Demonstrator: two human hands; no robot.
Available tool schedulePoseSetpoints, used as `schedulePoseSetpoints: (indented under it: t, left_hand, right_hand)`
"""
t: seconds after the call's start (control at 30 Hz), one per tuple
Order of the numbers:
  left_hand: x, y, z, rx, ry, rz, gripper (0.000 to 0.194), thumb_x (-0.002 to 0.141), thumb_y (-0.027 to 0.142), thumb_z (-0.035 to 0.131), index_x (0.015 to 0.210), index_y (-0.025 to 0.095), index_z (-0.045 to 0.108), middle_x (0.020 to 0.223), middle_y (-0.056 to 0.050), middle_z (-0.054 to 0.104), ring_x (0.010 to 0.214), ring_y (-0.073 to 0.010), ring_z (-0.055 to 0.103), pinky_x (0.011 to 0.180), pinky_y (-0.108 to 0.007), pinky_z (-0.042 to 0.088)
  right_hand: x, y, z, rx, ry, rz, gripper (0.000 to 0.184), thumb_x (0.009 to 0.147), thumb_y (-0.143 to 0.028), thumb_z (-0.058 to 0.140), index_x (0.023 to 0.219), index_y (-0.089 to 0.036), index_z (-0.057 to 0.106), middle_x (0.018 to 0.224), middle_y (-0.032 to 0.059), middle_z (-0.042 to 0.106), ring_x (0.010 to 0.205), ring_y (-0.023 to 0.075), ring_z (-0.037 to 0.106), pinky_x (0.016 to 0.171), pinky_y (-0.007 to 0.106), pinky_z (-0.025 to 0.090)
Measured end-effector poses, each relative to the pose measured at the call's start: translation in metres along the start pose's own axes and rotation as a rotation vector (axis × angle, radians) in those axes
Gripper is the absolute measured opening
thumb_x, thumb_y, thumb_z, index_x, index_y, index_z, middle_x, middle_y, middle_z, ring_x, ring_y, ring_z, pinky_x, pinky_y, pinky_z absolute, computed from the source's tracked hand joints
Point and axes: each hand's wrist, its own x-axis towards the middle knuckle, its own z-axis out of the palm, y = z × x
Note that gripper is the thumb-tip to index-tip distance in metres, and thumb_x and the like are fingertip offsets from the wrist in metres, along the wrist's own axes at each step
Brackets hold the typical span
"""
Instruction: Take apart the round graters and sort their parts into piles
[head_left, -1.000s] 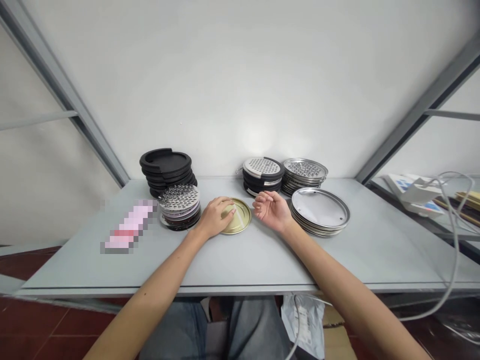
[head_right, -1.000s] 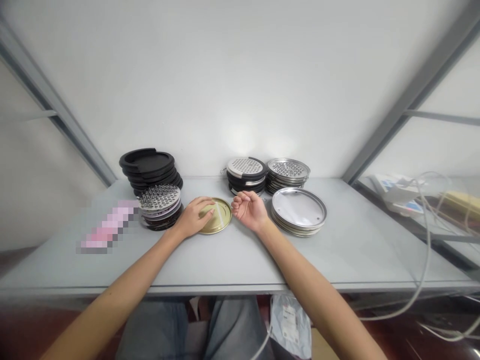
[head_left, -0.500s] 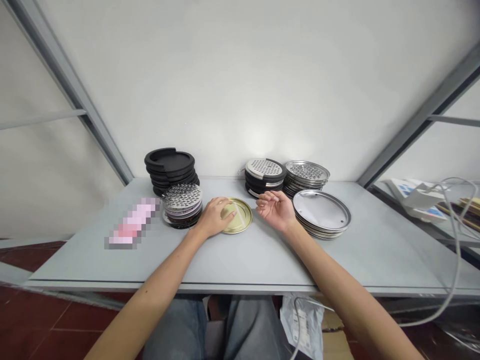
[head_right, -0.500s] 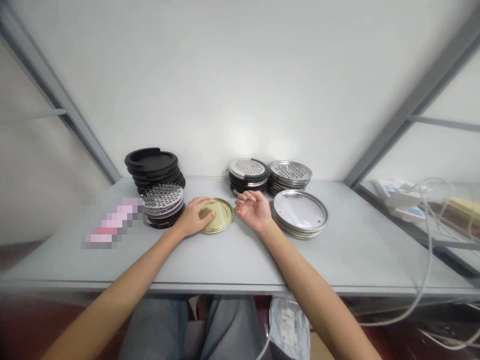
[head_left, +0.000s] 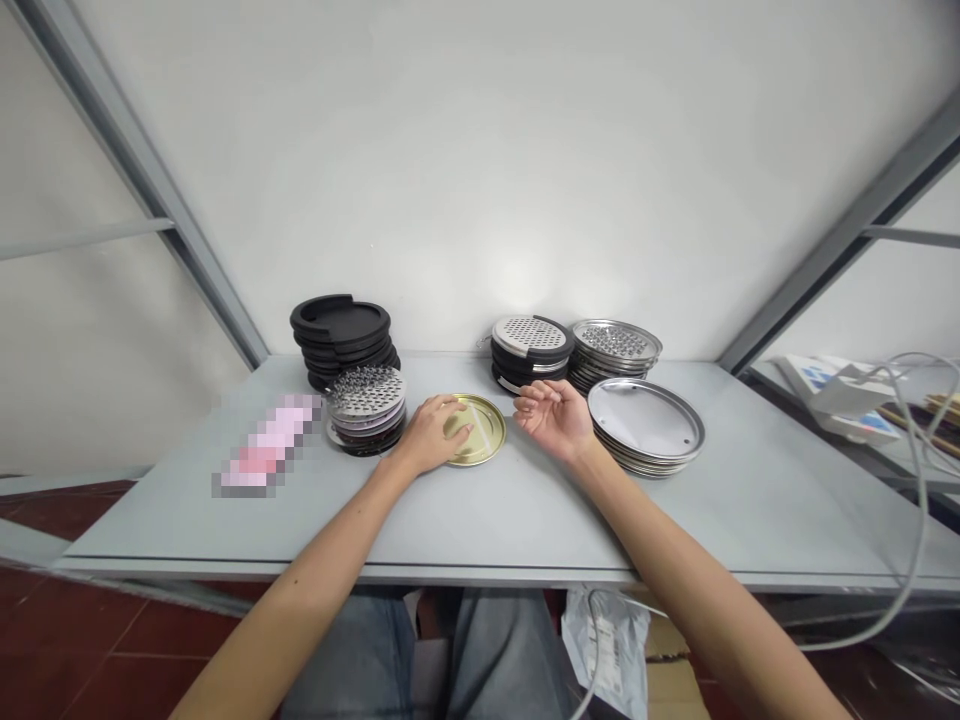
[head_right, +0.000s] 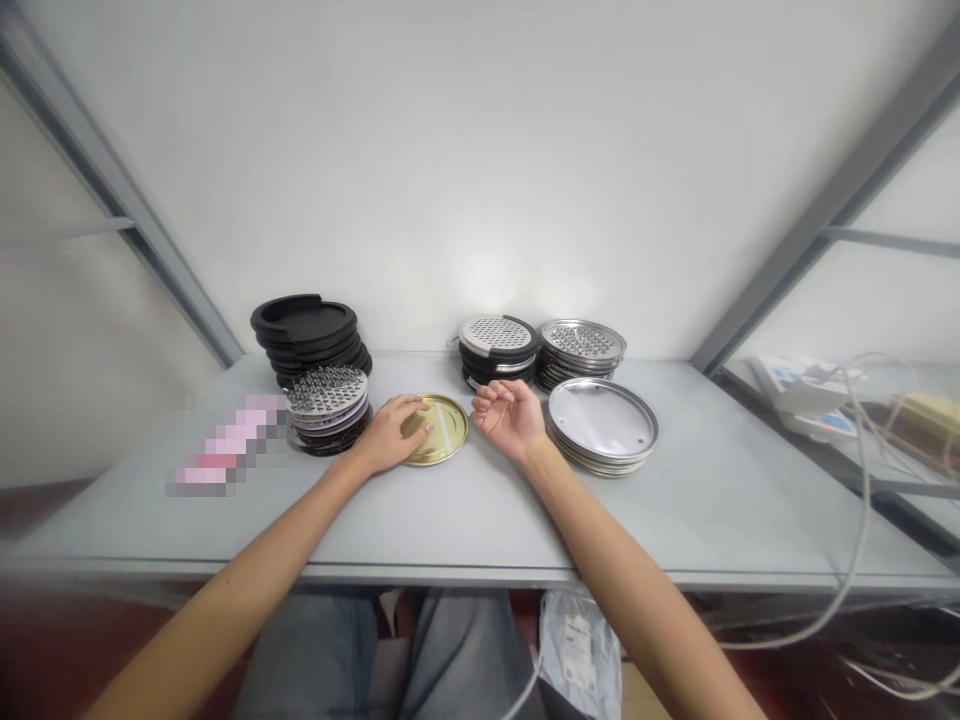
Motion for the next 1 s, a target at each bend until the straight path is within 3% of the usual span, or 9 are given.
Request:
schedulePoseSetpoints:
  t: [0.17,0.3,0.47,0.77,1.0]
  left_hand:
    - [0.003,0.02,-0.008,-0.159,0.146,0.15,0.024,0.088,0.025,0.054,0.11,0.018,0.06,0.108,-0.008,0.064,0.104,-0.0208,0.058,0.095,-0.04,0.047]
    - [0.003,0.039,-0.008,-0.294,0.167,0.256,0.024,0.089,0.023,0.054,0.112,0.019,0.059,0.11,-0.009,0.063,0.103,-0.0196,0.059,0.093,-0.037,0.048]
    - [0.002,0.048,-0.005,-0.332,0.254,0.31,0.025,0.088,0.02,0.055,0.112,0.019,0.06,0.107,-0.009,0.064,0.098,-0.0185,0.061,0.088,-0.036,0.05]
    - [0.002,0.055,-0.002,-0.377,0.34,0.384,0.019,0.081,0.019,0.066,0.099,0.019,0.064,0.098,-0.008,0.067,0.093,-0.0185,0.064,0.084,-0.036,0.052]
    - [0.0,0.055,-0.003,-0.351,0.302,0.356,0.018,0.083,0.022,0.062,0.101,0.02,0.065,0.1,-0.008,0.067,0.095,-0.0192,0.064,0.087,-0.038,0.052]
  right_hand:
    - [-0.004,0.012,0.01,-0.111,-0.088,0.17,0.032,0.088,-0.026,0.043,0.064,-0.021,0.023,0.054,-0.0053,0.037,0.045,0.009,0.038,0.047,0.02,0.037]
    - [-0.008,0.026,0.012,-0.139,-0.318,0.302,0.028,0.096,-0.03,0.03,0.07,-0.022,0.03,0.039,-0.0102,0.024,0.033,0.0091,0.019,0.041,0.018,0.031]
    - [-0.008,0.037,0.009,-0.123,-0.498,0.369,0.028,0.098,-0.031,0.023,0.073,-0.022,0.031,0.037,-0.01,0.032,0.03,0.0093,0.019,0.044,0.02,0.036]
    - [-0.006,0.043,0.006,-0.097,-0.526,0.444,0.03,0.094,-0.033,0.033,0.067,-0.021,0.025,0.036,-0.0096,0.032,0.03,0.009,0.022,0.046,0.02,0.037]
    - [-0.007,0.042,0.005,-0.197,-0.453,0.446,0.031,0.092,-0.036,0.034,0.066,-0.023,0.023,0.033,-0.0111,0.028,0.026,0.0109,0.024,0.042,0.021,0.034]
